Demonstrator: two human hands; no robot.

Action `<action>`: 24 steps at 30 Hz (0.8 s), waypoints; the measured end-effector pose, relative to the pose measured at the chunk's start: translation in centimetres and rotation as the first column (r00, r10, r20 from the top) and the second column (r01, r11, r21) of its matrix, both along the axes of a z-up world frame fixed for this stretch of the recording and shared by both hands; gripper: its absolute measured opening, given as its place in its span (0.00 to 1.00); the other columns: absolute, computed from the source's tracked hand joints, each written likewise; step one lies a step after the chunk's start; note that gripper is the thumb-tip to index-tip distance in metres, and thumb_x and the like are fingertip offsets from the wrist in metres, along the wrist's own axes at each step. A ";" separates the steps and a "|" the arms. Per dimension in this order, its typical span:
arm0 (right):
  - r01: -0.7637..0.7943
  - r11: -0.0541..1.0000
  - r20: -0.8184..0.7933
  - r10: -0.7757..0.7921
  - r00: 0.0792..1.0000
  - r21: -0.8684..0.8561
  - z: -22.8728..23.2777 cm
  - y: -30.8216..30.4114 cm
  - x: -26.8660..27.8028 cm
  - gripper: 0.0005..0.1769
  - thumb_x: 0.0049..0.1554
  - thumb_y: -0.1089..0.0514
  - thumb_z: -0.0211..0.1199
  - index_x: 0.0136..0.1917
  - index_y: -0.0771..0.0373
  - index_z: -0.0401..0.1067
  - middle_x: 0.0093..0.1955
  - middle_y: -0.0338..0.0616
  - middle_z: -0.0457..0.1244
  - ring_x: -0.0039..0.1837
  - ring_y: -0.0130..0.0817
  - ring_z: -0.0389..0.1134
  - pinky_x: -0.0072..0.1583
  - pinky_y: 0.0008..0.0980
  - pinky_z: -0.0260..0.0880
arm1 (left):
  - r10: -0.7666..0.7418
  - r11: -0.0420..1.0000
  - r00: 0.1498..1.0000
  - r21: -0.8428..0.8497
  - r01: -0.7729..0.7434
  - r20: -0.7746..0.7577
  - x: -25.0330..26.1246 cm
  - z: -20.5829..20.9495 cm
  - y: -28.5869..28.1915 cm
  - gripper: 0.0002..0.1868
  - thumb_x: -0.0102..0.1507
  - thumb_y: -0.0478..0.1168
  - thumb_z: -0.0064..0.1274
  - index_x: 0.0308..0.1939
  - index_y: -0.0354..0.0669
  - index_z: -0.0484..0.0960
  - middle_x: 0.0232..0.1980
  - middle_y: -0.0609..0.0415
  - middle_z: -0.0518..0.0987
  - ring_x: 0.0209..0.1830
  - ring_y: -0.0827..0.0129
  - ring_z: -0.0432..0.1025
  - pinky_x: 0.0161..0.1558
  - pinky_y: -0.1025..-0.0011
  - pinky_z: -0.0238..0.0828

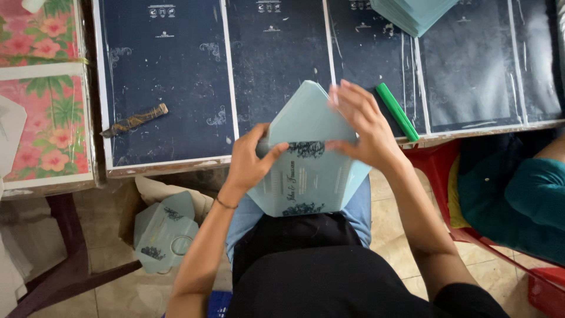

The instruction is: The person picks up a stack of light blue papers and places them on their lap. They then repeatedly pick up individual papers from the stack and place them back on top, aligning the edges.

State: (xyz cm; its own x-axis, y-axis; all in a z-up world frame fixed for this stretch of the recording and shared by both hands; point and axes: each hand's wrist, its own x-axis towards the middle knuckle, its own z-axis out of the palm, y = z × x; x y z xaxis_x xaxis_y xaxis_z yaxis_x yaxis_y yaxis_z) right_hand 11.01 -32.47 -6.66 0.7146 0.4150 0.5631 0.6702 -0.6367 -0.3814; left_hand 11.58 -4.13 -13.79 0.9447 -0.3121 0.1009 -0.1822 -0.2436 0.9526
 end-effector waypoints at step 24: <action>-0.155 0.961 -0.215 0.105 0.971 -0.228 -3.5 -2.9 -4.7 0.41 0.65 0.58 0.74 0.85 0.64 0.58 0.86 0.53 0.55 0.87 0.50 0.56 0.88 0.68 0.42 | -0.558 0.740 0.647 0.664 0.104 0.519 -12.4 10.2 -3.0 0.10 0.63 0.28 0.58 0.35 0.46 0.75 0.26 0.59 0.67 0.24 0.68 0.64 0.26 0.67 0.57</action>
State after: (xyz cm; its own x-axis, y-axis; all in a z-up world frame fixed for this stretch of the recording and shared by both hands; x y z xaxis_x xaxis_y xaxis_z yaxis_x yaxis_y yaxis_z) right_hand 6.28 -35.37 -10.17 0.7325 0.6176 0.2865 0.6796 -0.6387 -0.3609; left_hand -0.78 -7.15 -3.57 0.5028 -0.7958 0.3375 -0.8626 -0.4367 0.2554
